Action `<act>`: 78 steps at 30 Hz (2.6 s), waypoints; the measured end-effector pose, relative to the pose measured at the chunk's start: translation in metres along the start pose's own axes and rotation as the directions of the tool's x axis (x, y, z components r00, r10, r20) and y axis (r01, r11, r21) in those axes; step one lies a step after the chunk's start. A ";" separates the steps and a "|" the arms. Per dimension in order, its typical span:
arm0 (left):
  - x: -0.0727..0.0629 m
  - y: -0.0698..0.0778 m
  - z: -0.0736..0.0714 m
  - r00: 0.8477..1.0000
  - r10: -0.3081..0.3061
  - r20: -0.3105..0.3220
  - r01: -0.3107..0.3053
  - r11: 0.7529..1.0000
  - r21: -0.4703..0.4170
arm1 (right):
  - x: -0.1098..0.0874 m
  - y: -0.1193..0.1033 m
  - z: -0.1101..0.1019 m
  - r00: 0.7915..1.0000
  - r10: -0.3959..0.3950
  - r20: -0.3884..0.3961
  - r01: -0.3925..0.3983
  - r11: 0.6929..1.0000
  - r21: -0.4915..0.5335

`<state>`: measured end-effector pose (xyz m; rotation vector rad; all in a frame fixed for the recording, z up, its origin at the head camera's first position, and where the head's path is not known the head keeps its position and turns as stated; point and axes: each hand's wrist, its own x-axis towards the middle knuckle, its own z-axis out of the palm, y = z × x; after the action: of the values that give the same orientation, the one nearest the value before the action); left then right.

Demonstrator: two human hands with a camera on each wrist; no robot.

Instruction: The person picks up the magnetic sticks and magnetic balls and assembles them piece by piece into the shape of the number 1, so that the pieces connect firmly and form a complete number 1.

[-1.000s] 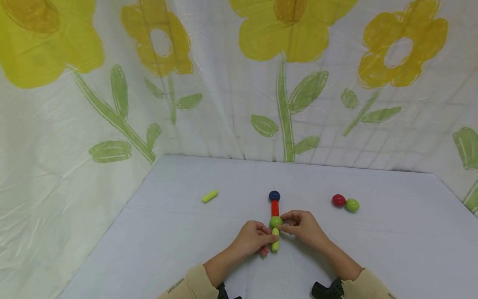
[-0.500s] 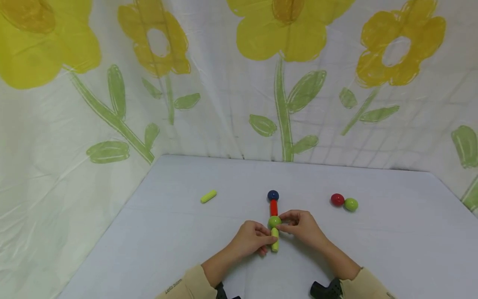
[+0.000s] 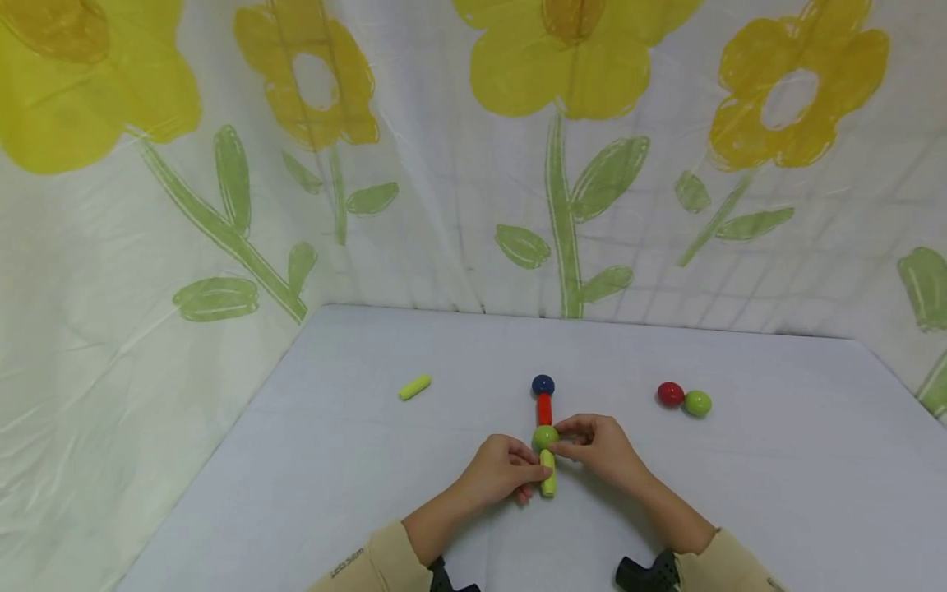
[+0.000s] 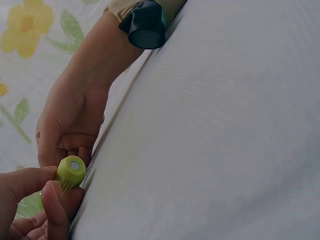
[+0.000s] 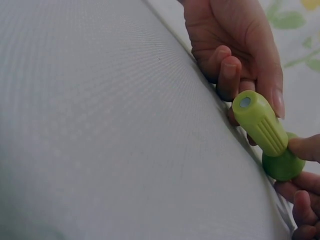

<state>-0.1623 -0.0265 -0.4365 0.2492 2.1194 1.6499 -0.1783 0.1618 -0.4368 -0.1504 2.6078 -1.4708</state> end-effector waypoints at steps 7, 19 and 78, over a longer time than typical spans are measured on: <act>-0.001 0.001 0.000 1.000 -0.006 -0.020 0.007 0.999 0.050 | 0.000 0.000 0.000 1.000 0.008 0.000 -0.008 1.000 0.014; -0.007 0.007 0.004 0.999 0.032 -0.043 -0.027 0.992 0.120 | 0.000 0.003 0.001 1.000 -0.018 -0.005 0.018 1.000 0.011; -0.002 0.005 0.001 1.000 0.008 -0.028 -0.004 0.991 0.133 | 0.001 0.006 0.000 0.997 -0.070 0.007 0.070 0.998 0.006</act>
<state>-0.1609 -0.0253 -0.4311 0.2747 2.2554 1.5265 -0.1791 0.1651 -0.4421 -0.2486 2.6182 -1.4971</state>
